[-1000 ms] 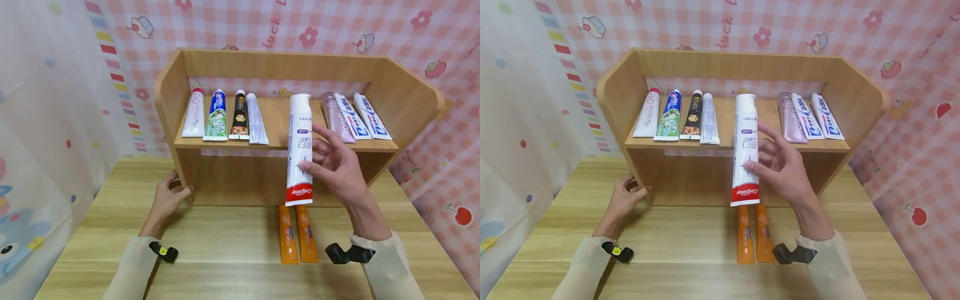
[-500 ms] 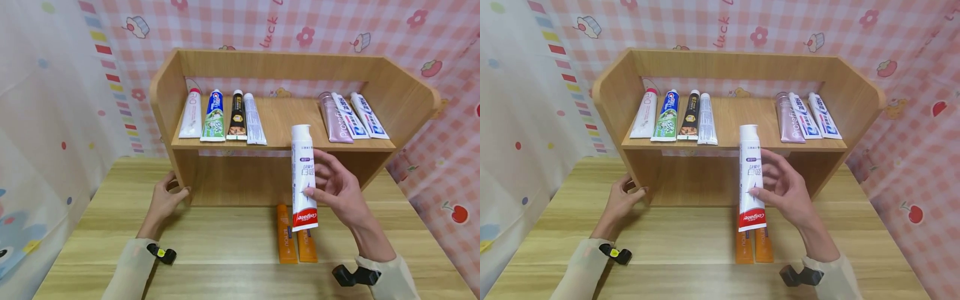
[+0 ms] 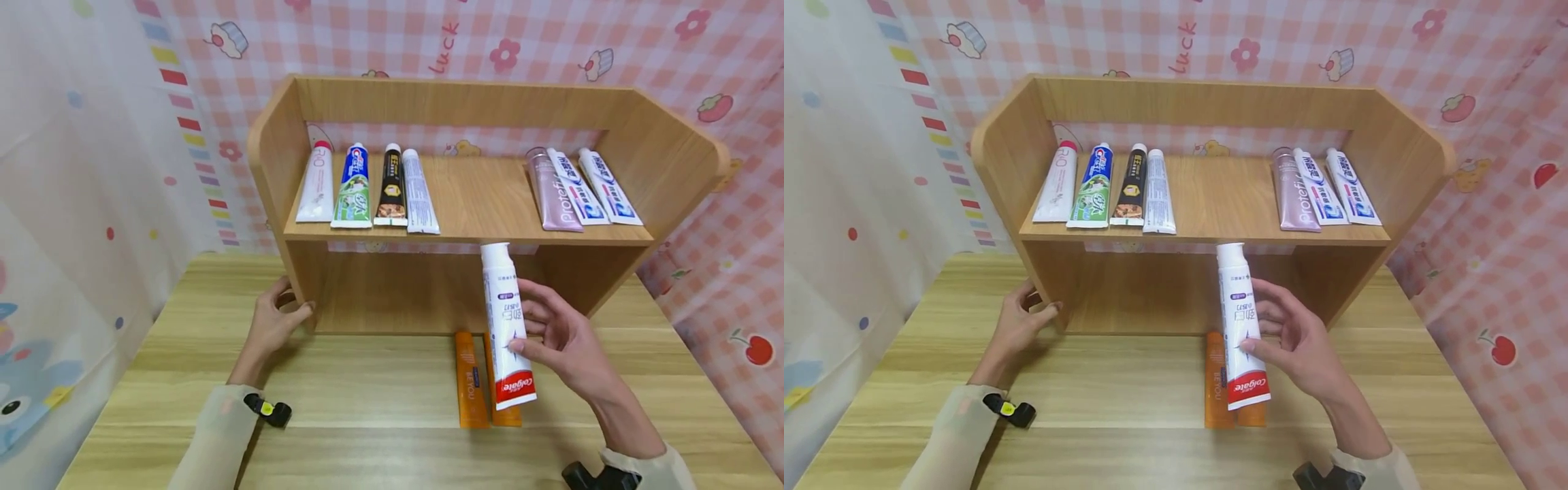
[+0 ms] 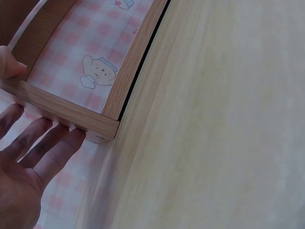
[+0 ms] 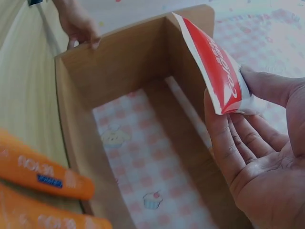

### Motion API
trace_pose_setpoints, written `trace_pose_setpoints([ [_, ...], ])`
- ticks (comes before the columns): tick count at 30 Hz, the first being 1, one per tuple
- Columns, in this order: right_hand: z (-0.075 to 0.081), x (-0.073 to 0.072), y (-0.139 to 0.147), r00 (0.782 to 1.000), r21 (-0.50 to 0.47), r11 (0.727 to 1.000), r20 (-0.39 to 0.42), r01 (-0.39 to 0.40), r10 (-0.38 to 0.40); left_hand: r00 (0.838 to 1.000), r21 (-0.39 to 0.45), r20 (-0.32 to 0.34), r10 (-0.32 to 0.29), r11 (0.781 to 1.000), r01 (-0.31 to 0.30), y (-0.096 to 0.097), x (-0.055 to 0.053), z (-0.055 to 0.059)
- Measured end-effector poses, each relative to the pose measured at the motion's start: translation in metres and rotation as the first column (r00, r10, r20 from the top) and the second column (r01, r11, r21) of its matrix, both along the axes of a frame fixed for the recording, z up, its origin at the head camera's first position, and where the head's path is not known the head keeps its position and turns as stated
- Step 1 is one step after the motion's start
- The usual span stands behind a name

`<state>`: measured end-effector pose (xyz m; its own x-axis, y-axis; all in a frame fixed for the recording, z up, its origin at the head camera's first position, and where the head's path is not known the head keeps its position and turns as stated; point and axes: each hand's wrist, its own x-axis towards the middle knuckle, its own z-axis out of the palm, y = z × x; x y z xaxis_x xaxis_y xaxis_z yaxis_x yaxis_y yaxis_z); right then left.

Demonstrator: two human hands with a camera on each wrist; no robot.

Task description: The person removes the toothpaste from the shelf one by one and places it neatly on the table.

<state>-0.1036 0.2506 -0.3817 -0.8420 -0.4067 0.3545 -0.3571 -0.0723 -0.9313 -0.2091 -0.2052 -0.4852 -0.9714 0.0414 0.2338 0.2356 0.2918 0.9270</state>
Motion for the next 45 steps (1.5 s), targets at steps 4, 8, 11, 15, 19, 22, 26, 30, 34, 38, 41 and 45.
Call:
trace_pose_setpoints([
  [4,-0.01,0.003,0.01,1.0,-0.014,1.0,0.022,0.012,-0.012,1.0,-0.008,0.007,0.008,1.0,-0.008,0.0,0.0,0.001],
  [8,-0.021,0.003,0.02,0.998,-0.035,0.999,0.047,0.031,-0.029,1.0,-0.031,0.005,0.021,0.999,-0.021,0.0,0.0,0.002],
  [11,-0.032,0.004,0.026,0.997,-0.033,0.999,0.073,0.036,-0.033,1.0,-0.031,-0.006,0.018,0.999,-0.019,0.0,-0.001,0.002],
  [15,-0.048,0.008,0.034,0.989,0.005,0.998,0.132,0.059,-0.06,1.0,-0.015,-0.008,0.004,1.0,-0.005,0.002,-0.003,0.0],
  [19,-0.062,0.012,0.042,0.979,0.031,0.996,0.183,0.083,-0.087,1.0,-0.008,0.003,0.003,1.0,-0.003,0.004,-0.004,-0.001],
  [22,-0.071,0.013,0.048,0.974,0.035,0.996,0.209,0.087,-0.092,1.0,-0.007,0.004,0.008,1.0,-0.008,0.005,-0.005,-0.001],
  [26,-0.08,0.015,0.058,0.962,0.077,0.99,0.24,0.114,-0.13,1.0,0.005,0.002,0.008,1.0,-0.008,0.006,-0.006,-0.001],
  [30,-0.089,0.02,0.065,0.945,0.158,0.976,0.267,0.149,-0.187,1.0,0.011,0.008,0.013,1.0,-0.013,0.005,-0.006,-0.001],
  [34,-0.096,0.025,0.069,0.924,0.263,0.948,0.286,0.181,-0.256,1.0,0.009,0.004,0.015,1.0,-0.015,0.004,-0.004,0.0],
  [38,-0.102,0.03,0.071,0.905,0.349,0.916,0.292,0.2,-0.309,1.0,0.003,0.004,0.013,1.0,-0.013,0.004,-0.003,0.001],
  [41,-0.105,0.033,0.071,0.889,0.396,0.895,0.307,0.204,-0.339,1.0,-0.001,0.013,0.02,1.0,-0.02,0.003,-0.003,0.0],
  [45,-0.106,0.035,0.07,0.871,0.442,0.872,0.321,0.209,-0.372,1.0,-0.003,0.019,0.024,1.0,-0.024,0.002,-0.001,0.0],
])
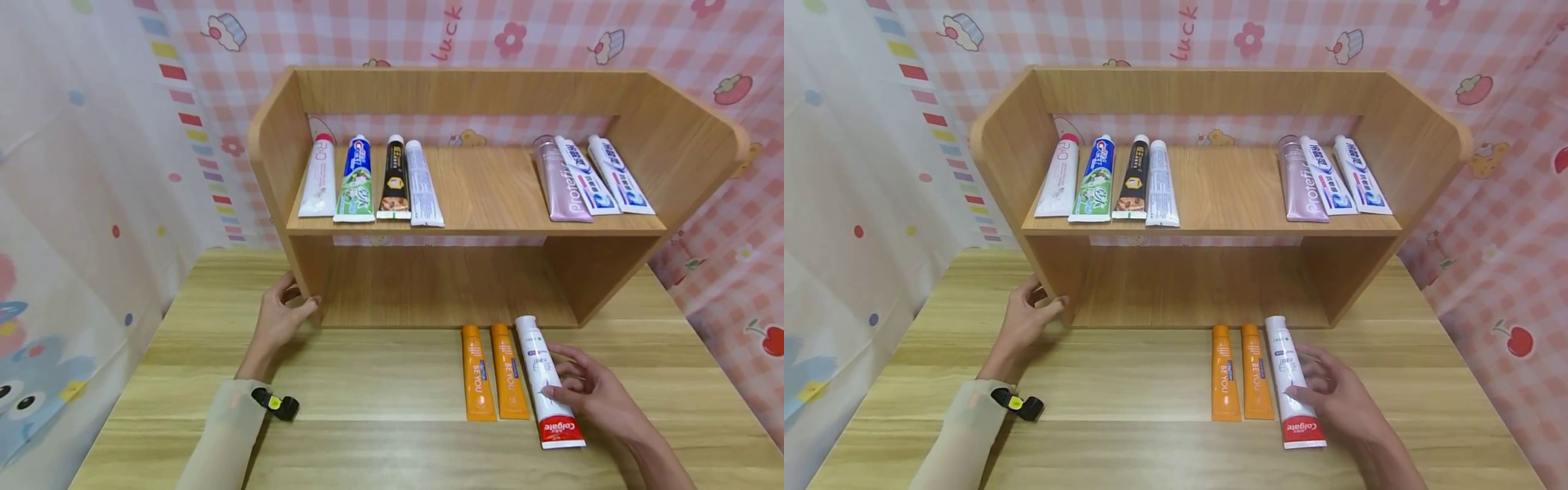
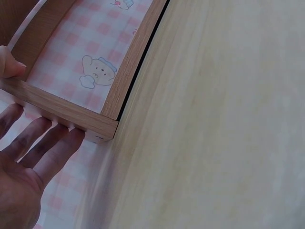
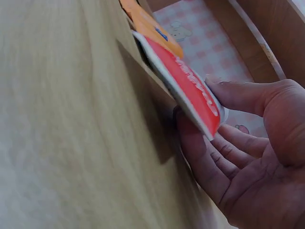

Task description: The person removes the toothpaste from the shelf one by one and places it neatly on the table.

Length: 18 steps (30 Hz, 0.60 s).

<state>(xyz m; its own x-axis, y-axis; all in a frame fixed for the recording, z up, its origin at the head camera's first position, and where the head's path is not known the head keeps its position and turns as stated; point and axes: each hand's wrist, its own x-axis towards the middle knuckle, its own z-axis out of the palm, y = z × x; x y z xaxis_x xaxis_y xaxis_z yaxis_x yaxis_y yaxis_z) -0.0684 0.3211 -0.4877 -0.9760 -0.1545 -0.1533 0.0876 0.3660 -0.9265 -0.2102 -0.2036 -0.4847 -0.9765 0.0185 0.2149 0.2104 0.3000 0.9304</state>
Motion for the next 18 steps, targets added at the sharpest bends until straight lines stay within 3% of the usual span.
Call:
trace_pose_setpoints([
  [18,0.007,0.004,-0.011,0.997,0.245,0.968,0.035,0.055,-0.065,0.999,-0.001,-0.033,-0.006,1.0,0.006,-0.001,-0.001,-0.003],
])
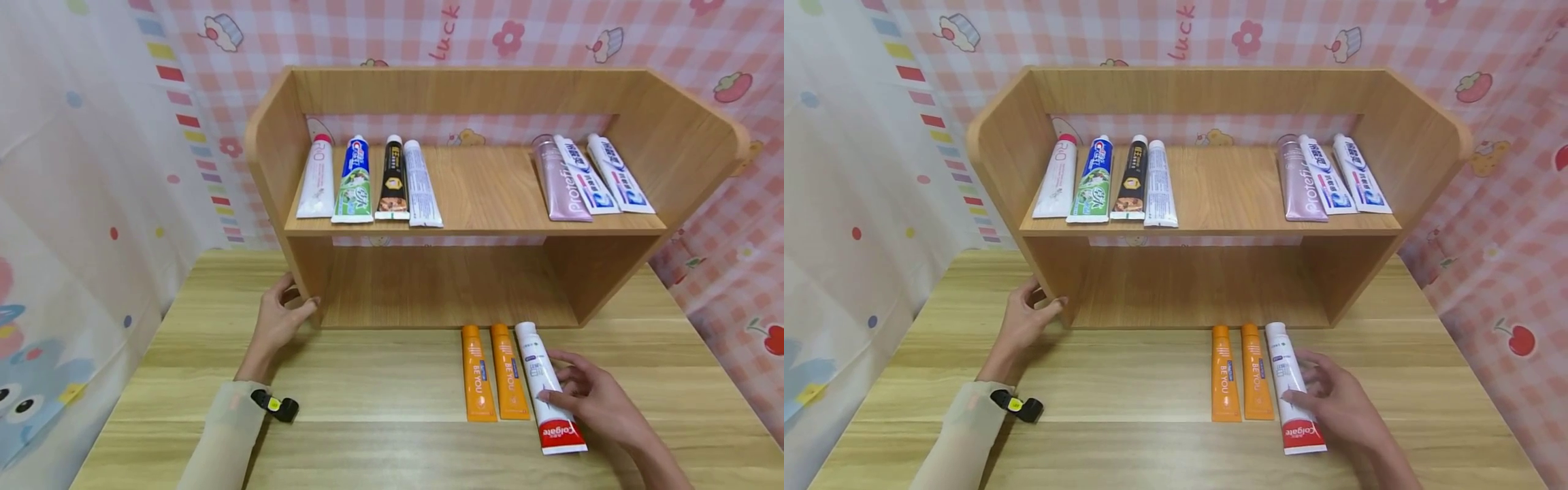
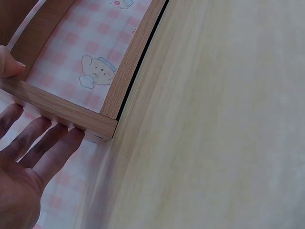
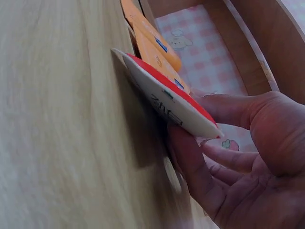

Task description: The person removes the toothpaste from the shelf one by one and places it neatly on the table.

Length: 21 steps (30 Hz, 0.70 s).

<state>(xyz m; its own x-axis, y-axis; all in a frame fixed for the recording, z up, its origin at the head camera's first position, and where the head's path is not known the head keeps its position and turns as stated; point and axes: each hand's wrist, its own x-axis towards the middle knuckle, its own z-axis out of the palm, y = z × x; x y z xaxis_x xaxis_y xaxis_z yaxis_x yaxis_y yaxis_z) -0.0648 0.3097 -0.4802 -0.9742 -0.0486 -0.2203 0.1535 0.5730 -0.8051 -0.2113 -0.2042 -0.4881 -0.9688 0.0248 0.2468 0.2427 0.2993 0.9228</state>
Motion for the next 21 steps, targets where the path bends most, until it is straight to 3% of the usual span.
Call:
trace_pose_setpoints([
  [10,0.004,0.0022,-0.002,0.999,0.182,0.983,-0.044,0.016,-0.009,1.0,-0.006,0.004,0.004,1.0,-0.004,0.0009,0.0007,0.0013],
  [15,0.0046,0.0035,0.0018,1.0,0.191,0.981,-0.003,0.016,-0.016,1.0,-0.011,-0.012,0.008,1.0,-0.008,0.0007,0.0015,0.0023],
  [21,0.0057,0.0035,0.0032,0.997,0.251,0.968,-0.082,0.015,0.005,1.0,-0.005,-0.001,0.008,1.0,-0.008,0.0019,0.0014,0.0025],
])
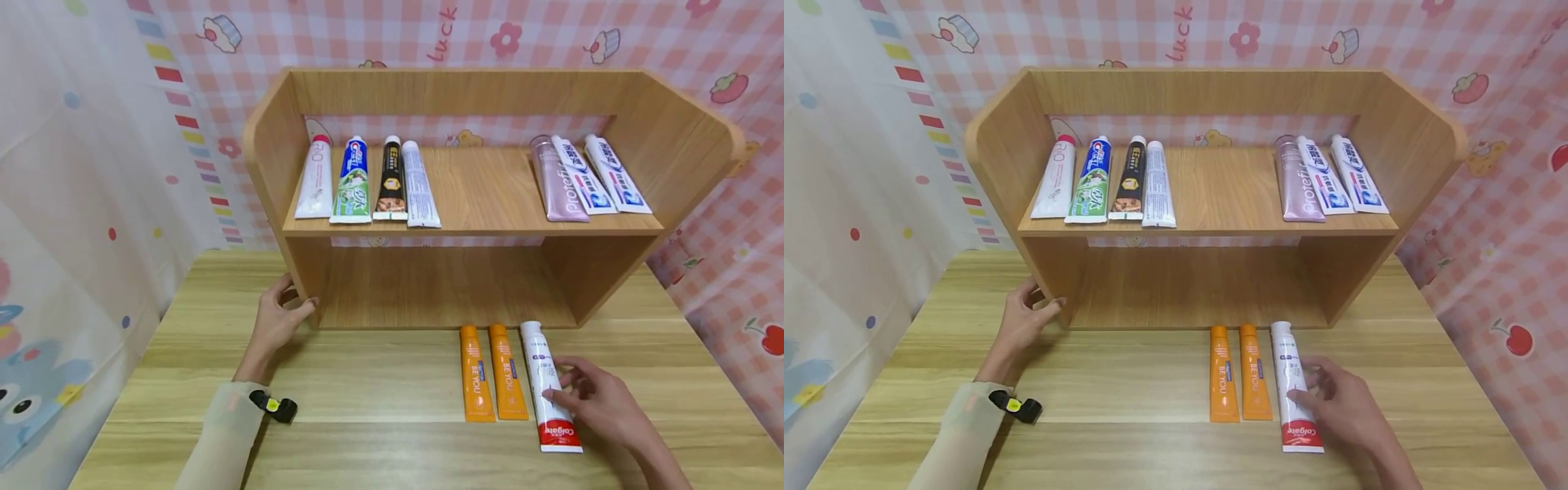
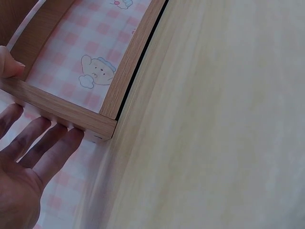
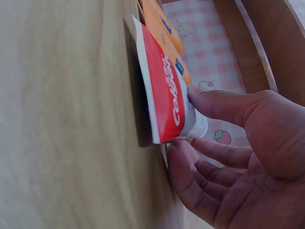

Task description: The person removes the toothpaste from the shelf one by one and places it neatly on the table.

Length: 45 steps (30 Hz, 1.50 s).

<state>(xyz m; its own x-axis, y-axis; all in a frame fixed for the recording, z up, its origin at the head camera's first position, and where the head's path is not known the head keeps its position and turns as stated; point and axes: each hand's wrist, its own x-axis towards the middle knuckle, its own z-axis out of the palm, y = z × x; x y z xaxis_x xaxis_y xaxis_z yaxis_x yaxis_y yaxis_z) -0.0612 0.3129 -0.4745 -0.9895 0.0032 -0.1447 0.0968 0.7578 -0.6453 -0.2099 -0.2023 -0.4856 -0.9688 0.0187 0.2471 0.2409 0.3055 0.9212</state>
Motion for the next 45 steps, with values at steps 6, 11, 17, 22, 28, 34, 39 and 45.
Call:
trace_pose_setpoints([
  [6,0.004,-0.001,0.0,0.994,-0.023,1.0,-0.111,-0.015,0.012,1.0,-0.018,0.003,-0.003,1.0,0.003,-0.001,0.0,-0.001],
  [11,0.011,-0.007,-0.006,0.974,-0.054,0.998,-0.227,-0.038,0.025,1.0,-0.011,0.017,-0.002,1.0,0.003,-0.001,-0.001,-0.001],
  [17,0.019,-0.012,-0.016,0.955,-0.125,0.986,-0.289,-0.107,0.067,1.0,0.002,0.026,-0.006,1.0,0.006,-0.002,-0.001,-0.001],
  [22,0.02,-0.014,-0.024,0.945,-0.22,0.956,-0.304,-0.193,0.121,1.0,0.008,0.024,-0.012,1.0,0.012,-0.002,0.0,-0.002],
  [28,0.019,-0.015,-0.03,0.939,-0.296,0.917,-0.296,-0.266,0.176,1.0,0.002,0.024,-0.012,1.0,0.012,-0.002,0.0,-0.001],
  [34,0.022,-0.016,-0.037,0.933,-0.326,0.897,-0.298,-0.299,0.203,0.999,-0.007,0.031,-0.008,1.0,0.008,-0.002,0.0,0.0],
  [39,0.026,-0.016,-0.041,0.919,-0.369,0.866,-0.331,-0.337,0.216,0.999,0.002,0.035,-0.009,1.0,0.009,-0.001,0.001,0.001],
  [45,0.035,-0.019,-0.044,0.903,-0.44,0.813,-0.365,-0.381,0.226,0.999,0.013,0.045,-0.011,1.0,0.011,-0.001,0.001,0.0],
])
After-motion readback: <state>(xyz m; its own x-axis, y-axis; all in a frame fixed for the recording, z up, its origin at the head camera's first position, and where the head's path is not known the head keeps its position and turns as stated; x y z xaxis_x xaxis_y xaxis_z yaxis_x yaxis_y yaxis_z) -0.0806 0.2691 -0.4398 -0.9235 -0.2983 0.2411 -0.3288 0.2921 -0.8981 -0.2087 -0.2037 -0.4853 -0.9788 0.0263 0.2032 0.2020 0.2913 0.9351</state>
